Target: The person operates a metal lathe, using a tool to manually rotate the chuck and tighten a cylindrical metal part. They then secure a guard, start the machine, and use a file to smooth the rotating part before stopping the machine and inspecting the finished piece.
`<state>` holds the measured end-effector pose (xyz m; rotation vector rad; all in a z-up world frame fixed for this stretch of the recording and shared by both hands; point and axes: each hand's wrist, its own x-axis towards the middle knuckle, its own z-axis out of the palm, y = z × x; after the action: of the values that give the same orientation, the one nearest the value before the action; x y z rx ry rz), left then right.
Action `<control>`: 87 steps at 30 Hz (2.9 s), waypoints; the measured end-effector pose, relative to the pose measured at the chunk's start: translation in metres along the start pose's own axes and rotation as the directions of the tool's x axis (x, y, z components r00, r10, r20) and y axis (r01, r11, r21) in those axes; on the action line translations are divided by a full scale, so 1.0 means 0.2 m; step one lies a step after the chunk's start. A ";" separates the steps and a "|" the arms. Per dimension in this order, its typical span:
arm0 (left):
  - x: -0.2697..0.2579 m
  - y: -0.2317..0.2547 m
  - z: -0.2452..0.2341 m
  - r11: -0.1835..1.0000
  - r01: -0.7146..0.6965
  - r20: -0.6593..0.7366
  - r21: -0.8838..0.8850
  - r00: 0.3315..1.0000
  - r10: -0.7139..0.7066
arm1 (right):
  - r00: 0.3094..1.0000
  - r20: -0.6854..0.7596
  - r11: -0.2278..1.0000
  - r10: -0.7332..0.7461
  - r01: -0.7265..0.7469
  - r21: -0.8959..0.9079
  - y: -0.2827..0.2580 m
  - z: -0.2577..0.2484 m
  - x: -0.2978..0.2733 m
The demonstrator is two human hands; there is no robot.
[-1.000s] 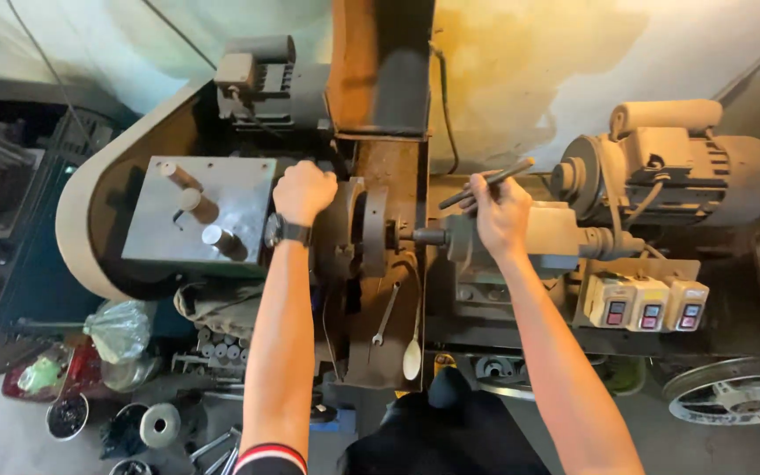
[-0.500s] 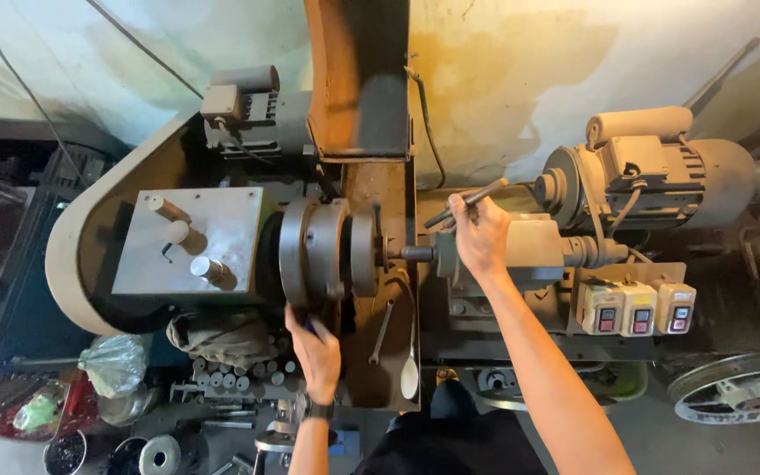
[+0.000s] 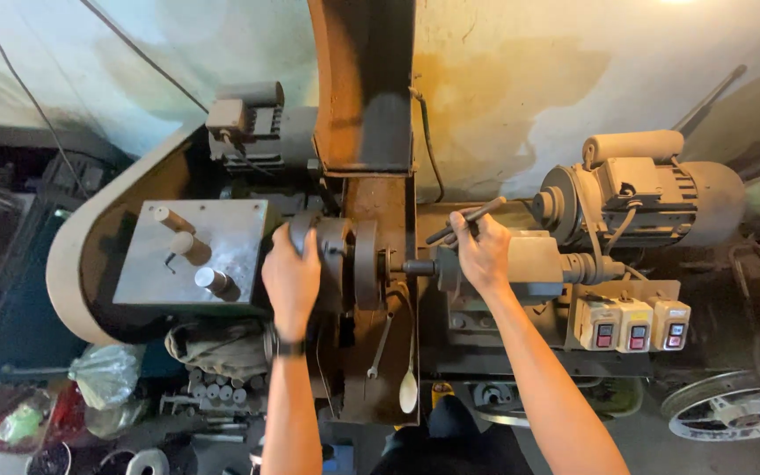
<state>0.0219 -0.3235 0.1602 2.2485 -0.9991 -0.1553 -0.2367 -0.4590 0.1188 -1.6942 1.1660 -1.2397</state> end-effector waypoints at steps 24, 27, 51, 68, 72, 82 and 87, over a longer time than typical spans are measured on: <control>-1.33 -1.28 0.09 0.535 0.825 0.073 -0.182 0.554 -0.830 | 0.676 0.735 0.791 0.060 -0.481 0.377 -0.33 0.25 -1.10; -1.49 -1.69 0.35 0.720 0.673 -0.054 -0.170 0.723 -0.689 | 0.613 0.787 0.785 0.073 -0.522 0.334 -0.32 0.24 -1.11; 0.46 0.00 0.16 0.965 -0.010 0.301 0.261 0.951 -0.072 | 0.987 0.084 0.953 0.140 -0.157 0.261 0.07 0.02 0.02; -0.74 -0.65 0.43 0.917 -0.082 -0.247 -0.391 0.969 -0.019 | 0.995 0.006 0.981 0.100 -0.100 0.168 -0.02 0.03 -0.03; -0.65 -0.34 0.18 0.912 -0.396 -0.570 -0.107 0.776 0.270 | 0.998 0.008 0.990 0.062 -0.062 0.128 -0.05 0.04 -0.03; 0.15 -0.01 0.05 0.977 -0.023 0.172 0.211 0.985 -0.013 | 0.997 0.071 0.998 -0.031 0.034 -0.051 -0.05 0.01 -0.02; -0.34 -0.21 0.12 0.868 -0.388 -0.402 -0.311 0.881 0.250 | 0.998 0.052 0.997 -0.046 0.049 -0.058 -0.05 0.01 -0.03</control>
<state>-0.0089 -0.2674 0.1056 1.6472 -1.0301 0.1818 -0.2322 -0.4496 0.1258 -1.7961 1.1490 -1.1944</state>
